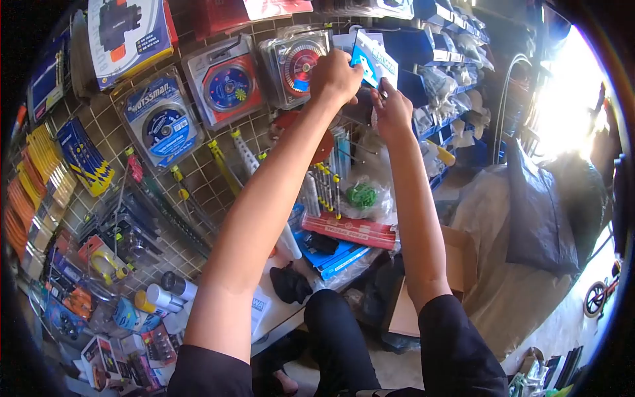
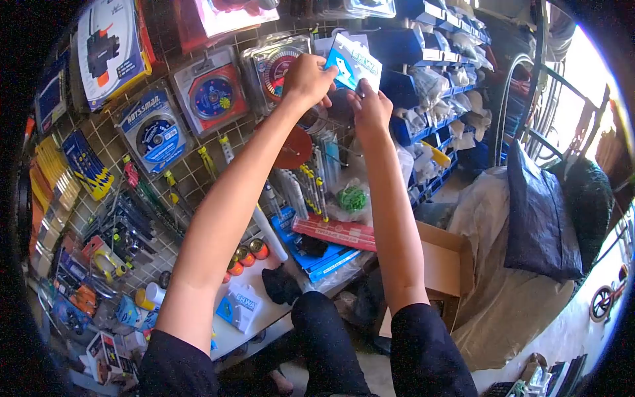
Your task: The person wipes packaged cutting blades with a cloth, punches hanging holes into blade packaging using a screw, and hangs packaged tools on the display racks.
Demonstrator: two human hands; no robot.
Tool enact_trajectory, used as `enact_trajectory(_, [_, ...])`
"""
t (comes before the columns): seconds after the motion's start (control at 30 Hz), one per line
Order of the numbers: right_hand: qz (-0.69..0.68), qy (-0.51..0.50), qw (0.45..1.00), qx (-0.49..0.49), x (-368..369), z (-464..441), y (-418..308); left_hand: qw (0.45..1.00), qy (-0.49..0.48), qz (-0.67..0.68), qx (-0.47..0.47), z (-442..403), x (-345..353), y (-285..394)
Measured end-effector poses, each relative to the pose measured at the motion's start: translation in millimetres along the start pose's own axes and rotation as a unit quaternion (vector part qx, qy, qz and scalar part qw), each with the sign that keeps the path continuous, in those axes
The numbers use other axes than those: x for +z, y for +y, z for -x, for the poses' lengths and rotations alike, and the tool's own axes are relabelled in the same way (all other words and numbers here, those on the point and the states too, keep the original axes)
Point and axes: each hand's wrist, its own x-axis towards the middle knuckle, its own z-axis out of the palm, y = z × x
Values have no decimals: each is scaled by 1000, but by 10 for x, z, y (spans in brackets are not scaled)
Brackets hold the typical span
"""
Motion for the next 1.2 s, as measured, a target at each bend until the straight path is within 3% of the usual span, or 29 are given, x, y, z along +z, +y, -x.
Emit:
enact_trajectory(0.07, [3,-7,1000,18,-24,-28,68,1000,1,7,-13,42,-13,-74])
enact_trajectory(0.2, [53,-46,995,-77,37,96,0,998,19,57,-25,133,-36,-164])
enact_trajectory(0.3, [45,-46,983,-173,25,142,-57,997,9,68,40,164,-48,-89])
enact_trajectory(0.4, [29,-50,982,-179,45,60,-105,996,27,58,64,106,-14,10])
enact_trajectory(0.9, [66,-71,990,-100,-46,-109,-268,993,-8,111,44,-26,25,107])
enact_trajectory(1.07, [158,-70,985,-18,-48,-349,-156,999,-31,15,-22,81,-58,-220])
enact_trajectory(1.13, [313,-86,944,-51,-87,-505,-154,980,-59,190,17,717,-374,-77])
enact_trajectory(1.2, [347,-116,928,-72,-144,-664,-218,944,-115,308,-21,1627,-692,48])
